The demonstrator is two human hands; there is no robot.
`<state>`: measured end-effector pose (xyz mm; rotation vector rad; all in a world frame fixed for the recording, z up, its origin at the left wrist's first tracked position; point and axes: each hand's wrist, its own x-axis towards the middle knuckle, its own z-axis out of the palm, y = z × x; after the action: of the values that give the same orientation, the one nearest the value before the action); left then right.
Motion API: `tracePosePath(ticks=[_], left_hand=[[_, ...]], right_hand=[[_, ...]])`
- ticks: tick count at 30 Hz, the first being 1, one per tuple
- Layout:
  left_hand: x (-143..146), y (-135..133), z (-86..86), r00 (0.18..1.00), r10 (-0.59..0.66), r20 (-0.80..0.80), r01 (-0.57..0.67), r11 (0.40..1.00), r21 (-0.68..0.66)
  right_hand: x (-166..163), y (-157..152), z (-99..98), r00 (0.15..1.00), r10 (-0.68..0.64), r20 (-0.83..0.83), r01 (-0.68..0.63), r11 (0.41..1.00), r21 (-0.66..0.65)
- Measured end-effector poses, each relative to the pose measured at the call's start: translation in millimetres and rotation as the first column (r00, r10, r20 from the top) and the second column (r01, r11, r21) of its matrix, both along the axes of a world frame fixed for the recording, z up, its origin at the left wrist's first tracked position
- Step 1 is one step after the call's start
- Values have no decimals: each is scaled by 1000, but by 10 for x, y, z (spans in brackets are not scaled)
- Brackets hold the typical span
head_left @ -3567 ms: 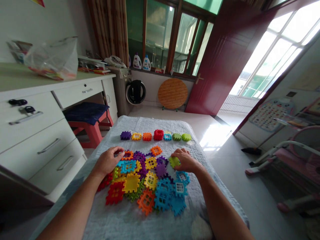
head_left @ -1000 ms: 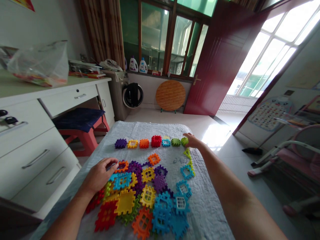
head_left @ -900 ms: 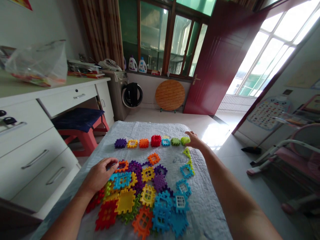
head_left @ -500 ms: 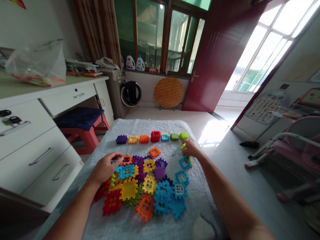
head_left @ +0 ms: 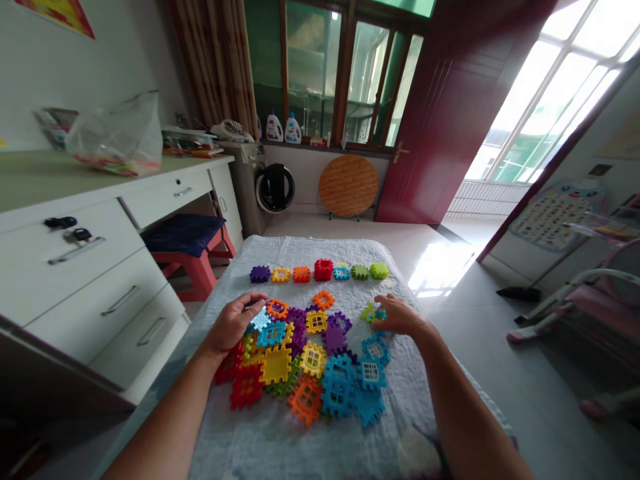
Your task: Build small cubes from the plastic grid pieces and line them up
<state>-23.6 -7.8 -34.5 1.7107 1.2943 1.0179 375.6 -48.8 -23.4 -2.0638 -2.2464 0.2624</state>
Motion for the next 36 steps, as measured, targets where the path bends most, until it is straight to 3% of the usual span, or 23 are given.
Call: tracePosePath(ticks=[5, 9, 13, 15, 20, 24, 27, 29, 32, 36], left_hand=[[-54, 56, -97, 993, 72, -95, -68, 996, 52], [-147, 115, -188, 968, 116, -225, -91, 989, 117], [-180, 102, -175, 953, 81, -292, -53, 993, 103], [-169, 75, -143, 955, 27, -295, -2, 997, 82], [-113, 20, -88, 966, -66, -249, 83, 995, 58], [-72, 15, -90, 965, -78, -252, 105, 990, 98], [-69, 16, -82, 948, -53, -314, 110, 980, 165], [-75, 8, -65, 928, -24, -372, 99, 978, 184], [-75, -21, -33, 881, -16, -474, 101, 983, 156], [-52, -60, 2, 829, -3, -559, 107, 982, 154]], right_hand=[[-146, -26, -28, 996, 67, -54, -67, 998, 1], [-260, -54, 32, 960, 141, -243, -140, 990, 21], [-336, -87, 71, 807, 118, -579, -190, 980, -65], [-361, -83, 45, 740, 95, -666, -197, 977, -80], [-366, -18, -110, 727, 48, -685, -31, 999, 37], [-357, 16, -180, 803, 63, -593, 69, 978, 197], [-395, 21, -205, 873, 117, -473, 78, 925, 371], [-442, 16, -217, 887, 178, -425, 19, 908, 419], [-516, -8, -196, 823, 271, -500, -69, 920, 386], [-539, -52, -90, 679, 265, -684, -38, 944, 328]])
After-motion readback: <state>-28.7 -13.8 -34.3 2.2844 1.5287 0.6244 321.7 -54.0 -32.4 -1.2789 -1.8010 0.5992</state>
